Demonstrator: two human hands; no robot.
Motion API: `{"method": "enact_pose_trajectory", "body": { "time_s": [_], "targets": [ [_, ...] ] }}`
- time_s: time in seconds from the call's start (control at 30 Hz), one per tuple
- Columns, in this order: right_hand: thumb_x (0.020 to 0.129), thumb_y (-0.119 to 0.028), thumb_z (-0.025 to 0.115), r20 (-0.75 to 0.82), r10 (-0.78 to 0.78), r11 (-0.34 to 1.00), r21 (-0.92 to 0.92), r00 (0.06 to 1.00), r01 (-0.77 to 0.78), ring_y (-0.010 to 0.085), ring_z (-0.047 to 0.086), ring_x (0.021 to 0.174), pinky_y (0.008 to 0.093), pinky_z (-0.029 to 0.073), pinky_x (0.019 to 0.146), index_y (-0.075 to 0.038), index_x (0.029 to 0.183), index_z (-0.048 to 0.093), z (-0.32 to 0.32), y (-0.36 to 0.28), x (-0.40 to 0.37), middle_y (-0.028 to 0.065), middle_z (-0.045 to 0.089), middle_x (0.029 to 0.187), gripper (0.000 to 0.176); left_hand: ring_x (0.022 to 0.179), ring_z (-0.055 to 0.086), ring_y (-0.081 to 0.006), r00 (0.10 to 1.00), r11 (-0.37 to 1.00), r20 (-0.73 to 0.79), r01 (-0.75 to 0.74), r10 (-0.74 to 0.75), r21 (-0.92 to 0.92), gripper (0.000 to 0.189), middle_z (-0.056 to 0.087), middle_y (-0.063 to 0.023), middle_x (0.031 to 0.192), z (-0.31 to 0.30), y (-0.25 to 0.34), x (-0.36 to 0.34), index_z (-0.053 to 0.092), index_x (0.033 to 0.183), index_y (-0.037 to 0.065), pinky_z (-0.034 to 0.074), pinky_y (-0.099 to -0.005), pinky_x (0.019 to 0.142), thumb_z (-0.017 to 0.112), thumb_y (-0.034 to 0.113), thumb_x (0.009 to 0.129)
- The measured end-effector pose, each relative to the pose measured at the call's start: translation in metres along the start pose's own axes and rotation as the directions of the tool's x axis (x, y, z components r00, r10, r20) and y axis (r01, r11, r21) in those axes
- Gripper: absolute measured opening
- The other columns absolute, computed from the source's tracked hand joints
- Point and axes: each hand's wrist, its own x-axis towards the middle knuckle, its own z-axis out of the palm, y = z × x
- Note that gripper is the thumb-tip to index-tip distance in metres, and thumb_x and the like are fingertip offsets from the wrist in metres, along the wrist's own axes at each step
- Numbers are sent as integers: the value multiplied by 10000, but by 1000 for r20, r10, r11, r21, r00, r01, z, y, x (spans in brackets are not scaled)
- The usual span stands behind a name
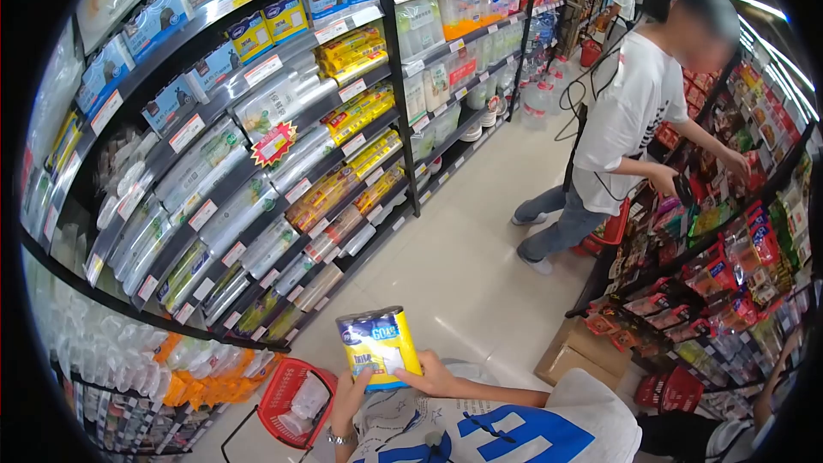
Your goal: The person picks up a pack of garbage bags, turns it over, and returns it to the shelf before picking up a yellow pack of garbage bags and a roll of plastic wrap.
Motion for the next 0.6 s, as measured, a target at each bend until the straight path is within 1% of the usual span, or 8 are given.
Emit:
{"method": "enact_pose_trajectory", "body": {
  "time_s": [0.17, 0.23, 0.3, 0.37, 0.43, 0.47, 0.53, 0.6],
  "targets": [
    [829, -186, 577, 9, 33, 993, 114, 999, -34, 142, 553, 828, 279, 452, 719, 45, 1046, 563, 0, 11, 9, 110, 618, 936, 317, 703, 573, -99, 994, 997, -100, -42, 35, -65, 385, 638, -75, 855, 7, -4, 3, 612, 934, -51, 442, -231, 631, 586, 319, 831],
    [826, -177, 580, 60, 14, 991, 130, 998, -22, 143, 551, 839, 279, 452, 732, 41, 1053, 560, 5, 12, 15, 108, 616, 951, 315, 721, 575, -110, 984, 957, -142, -137, 103, -256, 407, 627, -73, 853, 1, -5, -6, 592, 964, -43, 447, -236, 644, 630, 325, 794],
    [814, -165, 589, 243, -34, 993, 117, 969, 5, 138, 544, 876, 280, 448, 758, 35, 1065, 558, 20, 4, 26, 102, 611, 989, 322, 769, 572, -124, 968, 940, -227, -171, 105, -294, 449, 611, -84, 901, -16, -17, -14, 550, 1016, -43, 449, -247, 682, 644, 326, 780],
    [794, -186, 615, 286, -63, 997, 67, 956, 46, 155, 576, 833, 284, 461, 737, 31, 1063, 555, 35, 0, 37, 123, 625, 953, 351, 817, 570, -138, 945, 923, -312, -204, 99, -326, 502, 596, -96, 950, -34, -36, -24, 509, 1069, -44, 451, -258, 719, 658, 328, 766],
    [774, -219, 640, 406, -61, 993, -68, 912, 97, 180, 609, 693, 287, 477, 639, 29, 978, 590, 52, -14, 48, 134, 642, 799, 325, 964, 539, -189, 913, 879, -401, -251, 77, -404, 507, 506, -113, 1110, -52, -55, -33, 372, 1194, 2, 447, -293, 827, 578, 244, 799],
    [774, -219, 640, 427, -59, 993, -63, 903, 95, 180, 609, 693, 287, 477, 639, 29, 978, 590, 59, -21, 54, 134, 642, 799, 325, 953, 522, -181, 891, 868, -452, -261, 49, -422, 637, 511, -126, 1108, -54, -46, -38, 344, 1181, -43, 423, -295, 832, 651, 334, 769],
    [770, -263, 645, 512, 91, 980, -199, 854, 15, 206, 593, 544, 300, 458, 525, 34, 864, 613, 75, -32, 63, 129, 615, 635, 313, 950, 523, -180, 853, 874, -521, -259, 8, -411, 622, 515, -123, 1096, -65, -48, -49, 346, 1177, -44, 422, -293, 831, 643, 328, 776],
    [784, -266, 629, 531, 66, 977, -208, 845, 54, 196, 575, 513, 302, 443, 500, 37, 827, 614, 93, -26, 72, 116, 603, 601, 306, 946, 524, -179, 819, 880, -573, -258, -20, -399, 608, 518, -120, 1084, -79, -50, -54, 348, 1174, -44, 422, -292, 830, 636, 322, 784]
  ]
}}
